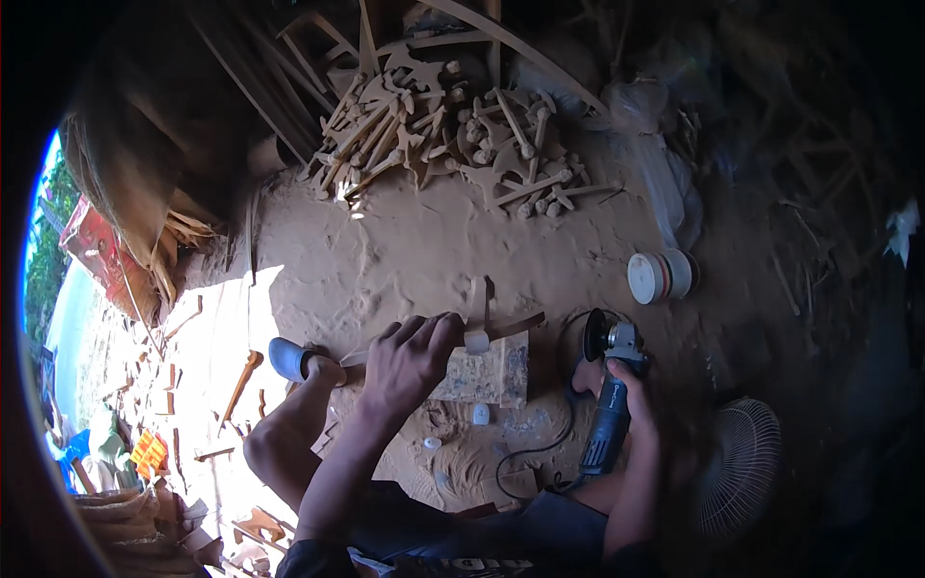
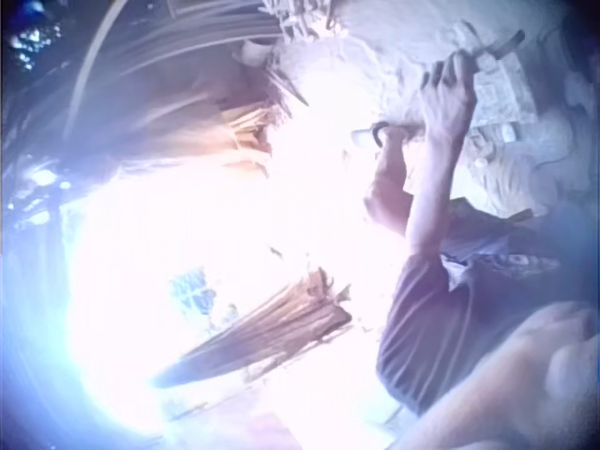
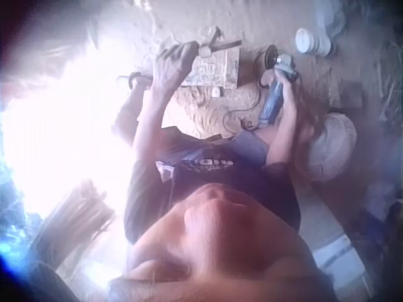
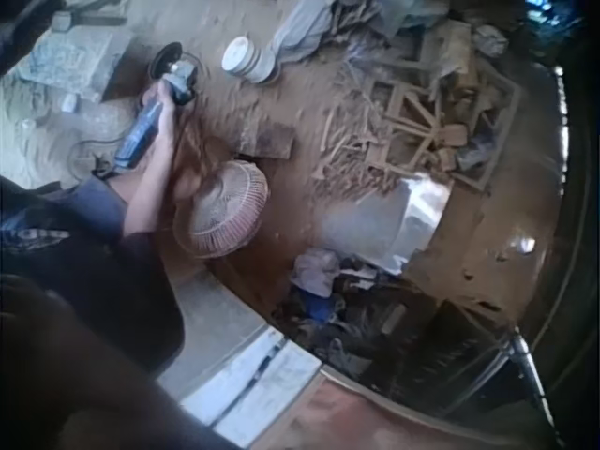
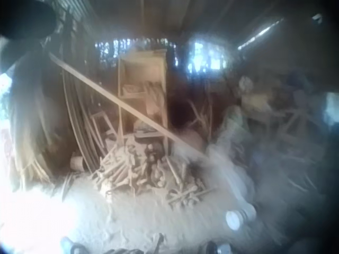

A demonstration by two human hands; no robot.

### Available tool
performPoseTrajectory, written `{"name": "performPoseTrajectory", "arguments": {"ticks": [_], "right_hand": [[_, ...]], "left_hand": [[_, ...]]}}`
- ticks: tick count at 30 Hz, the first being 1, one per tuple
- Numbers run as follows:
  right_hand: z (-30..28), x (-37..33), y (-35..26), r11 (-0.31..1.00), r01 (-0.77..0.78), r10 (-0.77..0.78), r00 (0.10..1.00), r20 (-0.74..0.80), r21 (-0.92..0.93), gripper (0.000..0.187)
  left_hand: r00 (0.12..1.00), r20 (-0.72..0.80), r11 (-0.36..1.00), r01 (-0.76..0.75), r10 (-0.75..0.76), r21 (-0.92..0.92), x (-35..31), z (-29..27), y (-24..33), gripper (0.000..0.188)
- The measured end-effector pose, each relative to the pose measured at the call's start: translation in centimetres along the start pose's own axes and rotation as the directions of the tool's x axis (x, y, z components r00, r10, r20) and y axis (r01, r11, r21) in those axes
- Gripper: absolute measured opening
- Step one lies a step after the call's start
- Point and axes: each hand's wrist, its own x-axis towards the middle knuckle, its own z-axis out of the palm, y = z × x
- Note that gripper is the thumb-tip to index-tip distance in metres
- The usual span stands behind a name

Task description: The person sands a wooden axe head and handle using an angle grinder and applies adhesive to the joint. The person holds the wooden pieces by hand and uses the grinder to smooth the edges and surfaces.

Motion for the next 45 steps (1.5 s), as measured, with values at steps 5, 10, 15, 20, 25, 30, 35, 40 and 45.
{"name": "performPoseTrajectory", "arguments": {"ticks": [5, 10, 15, 20, 25, 30, 35, 40, 45], "right_hand": [[2.1, -0.3, -1.1, 0.996, 0.000, -0.001, 1.000, -0.014, -0.089, 0.038], [5.2, -0.6, 1.0, 0.958, 0.041, -0.052, 0.998, -0.034, -0.284, 0.080], [5.4, -0.4, 6.8, 0.576, 0.358, -0.389, 0.911, 0.139, -0.735, 0.097], [10.3, -0.6, 8.4, 0.358, 0.270, -0.137, 0.962, 0.236, -0.894, 0.097], [11.2, -0.9, 8.9, 0.285, 0.203, 0.016, 0.976, 0.216, -0.937, 0.096], [13.9, -1.1, 7.3, 0.207, 0.168, 0.079, 0.979, 0.187, -0.964, 0.095], [14.5, -0.8, 7.5, 0.166, 0.148, 0.114, 0.979, 0.169, -0.975, 0.095], [15.2, -0.6, 7.8, 0.159, 0.181, 0.104, 0.975, 0.198, -0.971, 0.095], [15.3, -0.4, 8.5, 0.131, 0.183, 0.112, 0.974, 0.198, -0.974, 0.093]], "left_hand": [[0.915, 0.396, 0.989, -0.120, 0.076, 0.088, -8.8, 14.6, -0.1, 0.046], [0.821, 0.565, 0.971, 0.062, 0.082, -0.232, -15.8, 23.7, -2.9, 0.056], [0.784, 0.598, 0.939, 0.312, -0.168, -0.145, -16.0, 24.4, -3.0, 0.086], [0.697, 0.600, 0.836, 0.543, -0.392, -0.084, -18.5, 25.1, -4.8, 0.118], [0.666, 0.636, 0.832, 0.551, -0.391, -0.065, -16.8, 25.2, -3.7, 0.117], [0.697, 0.575, 0.817, 0.571, -0.429, -0.083, -17.9, 25.8, -4.4, 0.116], [0.657, 0.605, 0.822, 0.570, -0.450, -0.008, -17.7, 25.9, -4.4, 0.115], [0.719, 0.533, 0.835, 0.548, -0.446, -0.040, -18.4, 26.5, -4.6, 0.116], [0.716, 0.543, 0.834, 0.550, -0.440, -0.050, -18.3, 26.5, -4.5, 0.117]]}}
